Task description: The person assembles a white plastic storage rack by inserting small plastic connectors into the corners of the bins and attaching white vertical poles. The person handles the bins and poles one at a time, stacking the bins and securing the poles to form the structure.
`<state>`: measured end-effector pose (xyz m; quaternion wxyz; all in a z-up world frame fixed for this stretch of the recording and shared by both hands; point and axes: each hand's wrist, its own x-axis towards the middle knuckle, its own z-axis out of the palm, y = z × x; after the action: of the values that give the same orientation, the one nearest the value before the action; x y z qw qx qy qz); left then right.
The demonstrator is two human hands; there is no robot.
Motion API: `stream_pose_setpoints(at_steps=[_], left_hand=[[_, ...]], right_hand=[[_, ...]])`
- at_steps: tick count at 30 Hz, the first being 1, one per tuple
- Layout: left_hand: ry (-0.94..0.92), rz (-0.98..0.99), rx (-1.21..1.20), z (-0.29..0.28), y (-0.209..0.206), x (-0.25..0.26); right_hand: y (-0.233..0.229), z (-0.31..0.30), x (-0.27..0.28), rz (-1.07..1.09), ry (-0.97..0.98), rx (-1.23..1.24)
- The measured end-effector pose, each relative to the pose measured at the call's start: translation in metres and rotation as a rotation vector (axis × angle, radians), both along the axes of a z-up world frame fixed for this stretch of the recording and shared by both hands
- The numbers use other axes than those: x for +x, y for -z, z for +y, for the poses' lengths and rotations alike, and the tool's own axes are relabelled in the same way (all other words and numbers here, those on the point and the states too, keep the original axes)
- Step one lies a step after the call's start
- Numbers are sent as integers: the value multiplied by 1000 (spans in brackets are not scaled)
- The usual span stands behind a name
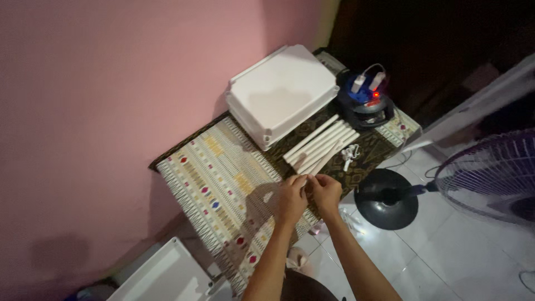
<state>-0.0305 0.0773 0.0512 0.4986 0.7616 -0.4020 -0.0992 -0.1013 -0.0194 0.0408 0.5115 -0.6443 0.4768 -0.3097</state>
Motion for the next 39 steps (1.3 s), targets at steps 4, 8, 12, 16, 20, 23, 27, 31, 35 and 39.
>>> stream_pose_setpoints(at_steps=[4, 8, 12, 16, 20, 23, 27, 31, 35, 39], left_hand=[[15, 60, 36, -39, 20, -6], [29, -13, -41, -71, 50, -4], [50, -49, 27, -94, 61, 1], [41, -20, 59, -110, 60, 4], [38, -51, 82, -124, 63, 7], [40, -95, 82, -134, 71, 9], [59, -166, 74, -144, 79, 11], [92, -228, 90, -156, 83, 12], [95, -219, 44, -161, 81, 12], [84, -230, 36, -165, 80, 13]], right_hand=[[18, -34, -11, -8, -10, -34], [34, -61, -11, -58, 39, 109], [49, -81, -8, -54, 83, 184], [65, -99, -3, 36, 89, 109], [78, -111, 1, 122, 103, 60], [87, -119, 4, 188, 142, 32], [95, -130, 5, 221, 163, -32], [109, -137, 3, 237, 186, -57], [122, -145, 3, 258, 172, -133], [123, -149, 7, 299, 179, -117]])
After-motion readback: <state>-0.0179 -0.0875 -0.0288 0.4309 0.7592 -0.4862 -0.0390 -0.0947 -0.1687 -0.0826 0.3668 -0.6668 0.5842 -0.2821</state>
